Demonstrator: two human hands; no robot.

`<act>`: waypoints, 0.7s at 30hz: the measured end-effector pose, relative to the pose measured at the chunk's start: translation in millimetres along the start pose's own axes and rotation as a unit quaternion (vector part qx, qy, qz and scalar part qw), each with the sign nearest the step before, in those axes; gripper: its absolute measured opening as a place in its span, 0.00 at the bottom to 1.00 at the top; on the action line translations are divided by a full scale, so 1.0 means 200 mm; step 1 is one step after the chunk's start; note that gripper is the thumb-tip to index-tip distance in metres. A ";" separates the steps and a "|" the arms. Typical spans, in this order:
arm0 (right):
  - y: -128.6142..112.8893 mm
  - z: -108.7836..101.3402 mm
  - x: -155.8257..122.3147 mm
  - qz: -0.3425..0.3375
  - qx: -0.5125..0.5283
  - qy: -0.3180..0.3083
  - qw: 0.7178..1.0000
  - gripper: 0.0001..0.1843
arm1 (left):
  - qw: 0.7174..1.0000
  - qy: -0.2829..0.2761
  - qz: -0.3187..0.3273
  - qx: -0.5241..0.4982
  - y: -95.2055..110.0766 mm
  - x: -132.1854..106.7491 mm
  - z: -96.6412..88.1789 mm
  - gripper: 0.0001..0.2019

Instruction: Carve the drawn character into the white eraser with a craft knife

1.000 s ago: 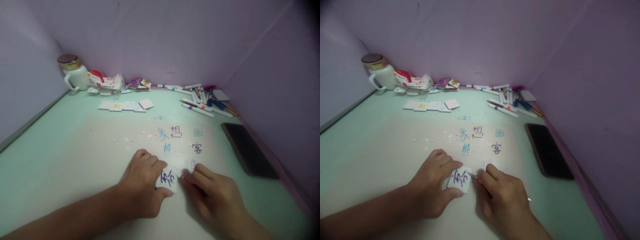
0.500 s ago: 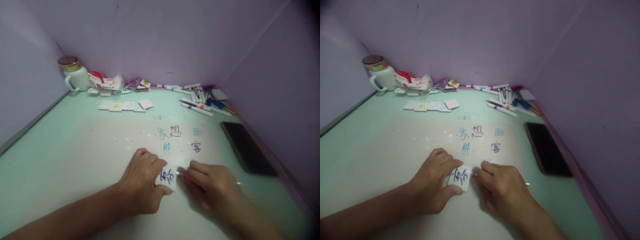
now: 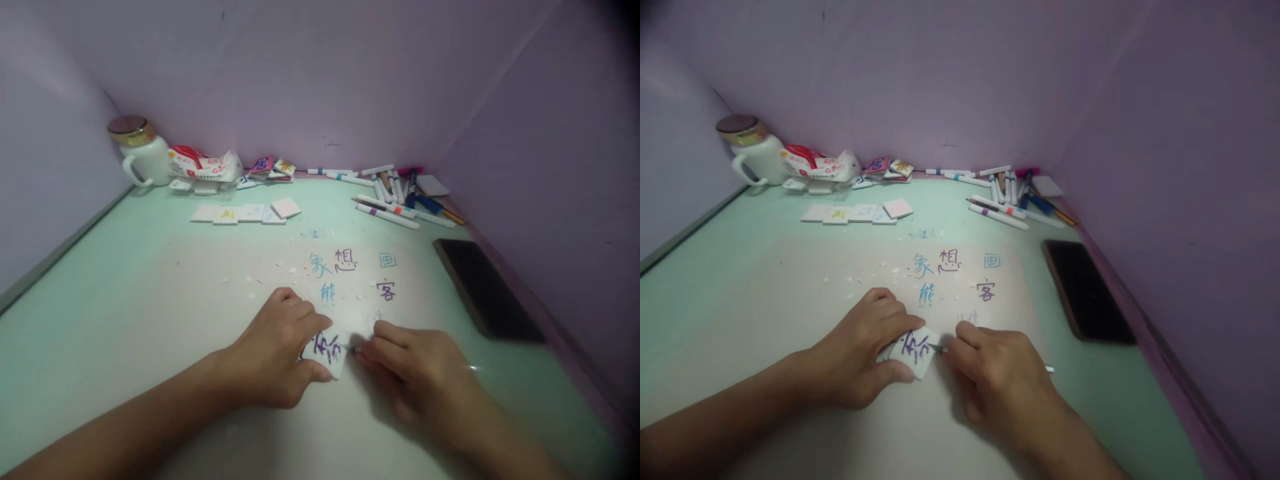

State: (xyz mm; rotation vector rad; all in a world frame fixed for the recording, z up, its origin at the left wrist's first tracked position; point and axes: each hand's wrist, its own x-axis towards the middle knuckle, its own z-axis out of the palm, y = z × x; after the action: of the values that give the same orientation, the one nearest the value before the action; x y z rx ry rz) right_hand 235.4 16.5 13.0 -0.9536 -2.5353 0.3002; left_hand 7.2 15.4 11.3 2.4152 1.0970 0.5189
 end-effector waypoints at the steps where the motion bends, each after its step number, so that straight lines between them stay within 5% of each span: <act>1: 0.00 0.01 -0.01 0.017 0.027 0.009 0.999 0.11 | 1.000 0.003 0.004 0.001 0.00 0.00 0.00 0.15; 7: 0.01 0.04 -0.04 0.083 0.152 0.128 0.976 0.06 | 0.998 0.061 0.034 0.001 -0.02 -0.01 0.05 0.16; 11: 0.01 0.05 -0.06 0.112 0.150 0.211 0.960 0.04 | 0.981 0.151 0.079 0.090 0.02 -0.04 0.02 0.12; 15: 0.02 0.05 -0.07 0.142 0.150 0.254 0.945 0.04 | 0.961 0.071 0.187 0.192 0.10 -0.07 -0.03 0.10; 21: 0.03 0.03 -0.05 0.115 0.131 0.261 0.949 0.05 | 0.977 0.046 0.177 0.113 0.11 -0.08 -0.01 0.16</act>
State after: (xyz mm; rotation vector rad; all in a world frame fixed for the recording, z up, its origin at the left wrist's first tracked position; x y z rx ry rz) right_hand 243.6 13.3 2.8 -1.0583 -1.8564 0.3828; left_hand 9.4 -9.1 21.3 2.8339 0.7981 0.6555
